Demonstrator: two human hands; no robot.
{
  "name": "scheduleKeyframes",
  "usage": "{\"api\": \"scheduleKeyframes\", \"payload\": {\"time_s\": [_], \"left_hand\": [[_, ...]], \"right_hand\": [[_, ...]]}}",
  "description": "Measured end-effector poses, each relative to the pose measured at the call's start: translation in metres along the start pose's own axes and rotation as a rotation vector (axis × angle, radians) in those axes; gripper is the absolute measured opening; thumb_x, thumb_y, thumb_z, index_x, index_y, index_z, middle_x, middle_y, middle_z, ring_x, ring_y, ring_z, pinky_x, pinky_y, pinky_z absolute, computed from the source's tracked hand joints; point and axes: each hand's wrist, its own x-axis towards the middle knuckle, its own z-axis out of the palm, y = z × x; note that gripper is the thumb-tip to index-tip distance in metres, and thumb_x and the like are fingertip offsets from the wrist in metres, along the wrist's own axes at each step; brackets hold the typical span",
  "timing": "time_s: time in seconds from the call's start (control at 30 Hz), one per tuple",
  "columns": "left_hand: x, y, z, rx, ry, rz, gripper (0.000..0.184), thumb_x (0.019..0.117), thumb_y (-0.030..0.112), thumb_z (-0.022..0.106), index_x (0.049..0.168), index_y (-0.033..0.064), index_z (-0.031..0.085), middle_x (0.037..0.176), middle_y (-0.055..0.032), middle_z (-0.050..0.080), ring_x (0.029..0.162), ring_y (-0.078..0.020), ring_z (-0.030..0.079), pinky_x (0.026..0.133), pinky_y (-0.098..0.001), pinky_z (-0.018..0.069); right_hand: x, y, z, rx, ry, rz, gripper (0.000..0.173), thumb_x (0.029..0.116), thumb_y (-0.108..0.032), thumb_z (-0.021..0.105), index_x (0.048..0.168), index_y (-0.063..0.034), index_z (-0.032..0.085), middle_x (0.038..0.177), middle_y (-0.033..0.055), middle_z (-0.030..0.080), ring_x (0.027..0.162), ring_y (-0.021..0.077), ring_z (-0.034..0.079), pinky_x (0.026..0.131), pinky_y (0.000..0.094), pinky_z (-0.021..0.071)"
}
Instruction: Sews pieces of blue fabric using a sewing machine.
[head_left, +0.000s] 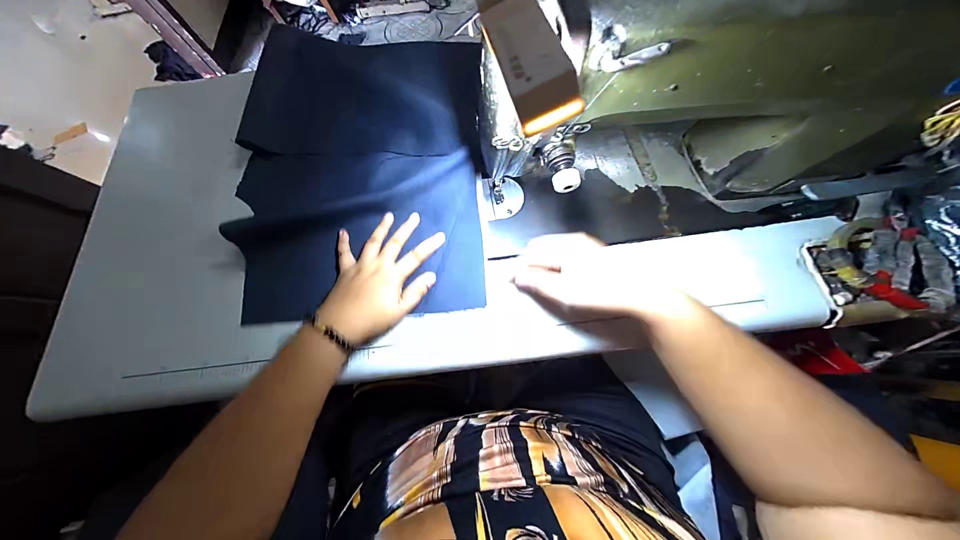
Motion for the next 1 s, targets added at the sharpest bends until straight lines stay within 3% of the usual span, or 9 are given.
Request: {"api": "scheduleKeyframes", "payload": {"time_s": [0.1, 0.17, 0.3, 0.4, 0.5, 0.63, 0.83, 0.9, 1.0], "left_hand": [[0.075, -0.032, -0.017, -0.003, -0.028, -0.049, 0.053, 0.1075, 0.050, 0.036, 0.159, 0.0392, 0.037, 0.171, -0.0042, 0.026, 0.158, -0.0411, 0.015, 0.110, -0.0853, 0.0058], [0.121, -0.049, -0.028, -0.014, -0.037, -0.109, 0.054, 0.1090, 0.050, 0.034, 0.161, 0.0379, 0.033, 0.171, -0.0061, 0.025, 0.156, -0.0415, 0.020, 0.111, -0.0822, 0.0142], [0.193, -0.084, -0.024, -0.018, 0.065, -0.161, 0.054, 0.1076, 0.054, 0.035, 0.160, 0.0385, 0.036, 0.168, -0.0070, 0.031, 0.152, -0.0396, 0.032, 0.111, -0.0709, 0.0330], [0.228, -0.101, -0.020, 0.003, 0.094, -0.176, 0.054, 0.1061, 0.060, 0.031, 0.158, 0.0466, 0.034, 0.171, 0.0027, 0.024, 0.159, -0.0359, 0.015, 0.109, -0.0836, 0.0142], [0.240, -0.108, -0.015, 0.013, 0.127, -0.174, 0.054, 0.1052, 0.061, 0.030, 0.157, 0.0492, 0.035, 0.171, 0.0036, 0.025, 0.159, -0.0342, 0.014, 0.111, -0.0851, 0.0033], [0.218, -0.097, -0.019, 0.049, 0.097, -0.180, 0.056, 0.1066, 0.060, 0.025, 0.161, 0.0466, 0.028, 0.173, 0.0020, 0.019, 0.160, -0.0352, 0.010, 0.110, -0.0854, 0.0024], [0.110, -0.052, -0.030, 0.026, -0.021, -0.170, 0.056, 0.1091, 0.052, 0.027, 0.164, 0.0396, 0.025, 0.174, -0.0012, 0.014, 0.160, -0.0373, 0.006, 0.110, -0.0849, 0.0007], [0.062, -0.034, -0.020, 0.023, -0.015, -0.137, 0.057, 0.1087, 0.052, 0.027, 0.164, 0.0374, 0.025, 0.174, -0.0024, 0.014, 0.159, -0.0390, 0.006, 0.109, -0.0865, 0.0013], [-0.020, 0.010, 0.000, 0.030, 0.013, -0.102, 0.061, 0.1092, 0.050, 0.025, 0.166, 0.0282, 0.020, 0.175, -0.0034, 0.010, 0.160, -0.0360, 0.005, 0.109, -0.0864, 0.0024]], "right_hand": [[0.041, 0.052, -0.018, -0.215, 0.451, -0.022, 0.023, 0.0971, -0.014, 0.061, 0.111, -0.0034, 0.076, 0.116, 0.0181, 0.073, 0.114, 0.0350, 0.067, 0.101, 0.0551, 0.0498], [0.054, 0.070, -0.015, -0.278, 0.579, -0.032, 0.027, 0.0951, -0.017, 0.062, 0.113, 0.0015, 0.072, 0.127, 0.0248, 0.066, 0.126, 0.0454, 0.058, 0.105, 0.0650, 0.0410], [0.055, 0.087, -0.008, -0.322, 0.555, -0.002, 0.035, 0.0983, -0.033, 0.059, 0.119, -0.0086, 0.073, 0.133, 0.0161, 0.066, 0.135, 0.0374, 0.053, 0.110, 0.0623, 0.0374], [0.056, 0.098, -0.008, -0.345, 0.544, 0.001, 0.034, 0.0951, -0.035, 0.062, 0.110, -0.0071, 0.074, 0.122, 0.0155, 0.069, 0.127, 0.0368, 0.057, 0.104, 0.0617, 0.0406], [0.054, 0.095, -0.012, -0.348, 0.520, 0.037, 0.033, 0.0943, -0.035, 0.064, 0.107, -0.0060, 0.074, 0.117, 0.0155, 0.070, 0.123, 0.0371, 0.059, 0.101, 0.0616, 0.0427], [0.052, 0.092, -0.013, -0.332, 0.542, 0.008, 0.034, 0.0947, -0.034, 0.064, 0.114, -0.0075, 0.074, 0.124, 0.0160, 0.069, 0.129, 0.0383, 0.056, 0.101, 0.0640, 0.0417], [0.053, 0.082, -0.014, -0.306, 0.589, -0.023, 0.030, 0.0963, -0.022, 0.064, 0.117, -0.0012, 0.072, 0.132, 0.0218, 0.066, 0.130, 0.0419, 0.056, 0.109, 0.0605, 0.0416], [0.050, 0.071, -0.016, -0.265, 0.597, 0.059, 0.032, 0.0950, -0.017, 0.067, 0.120, 0.0026, 0.071, 0.132, 0.0265, 0.063, 0.129, 0.0448, 0.055, 0.112, 0.0563, 0.0411], [0.034, 0.045, -0.016, -0.118, 0.467, 0.293, 0.040, 0.0983, -0.018, 0.065, 0.136, -0.0045, 0.063, 0.147, 0.0262, 0.050, 0.140, 0.0427, 0.045, 0.117, 0.0563, 0.0354]]}}
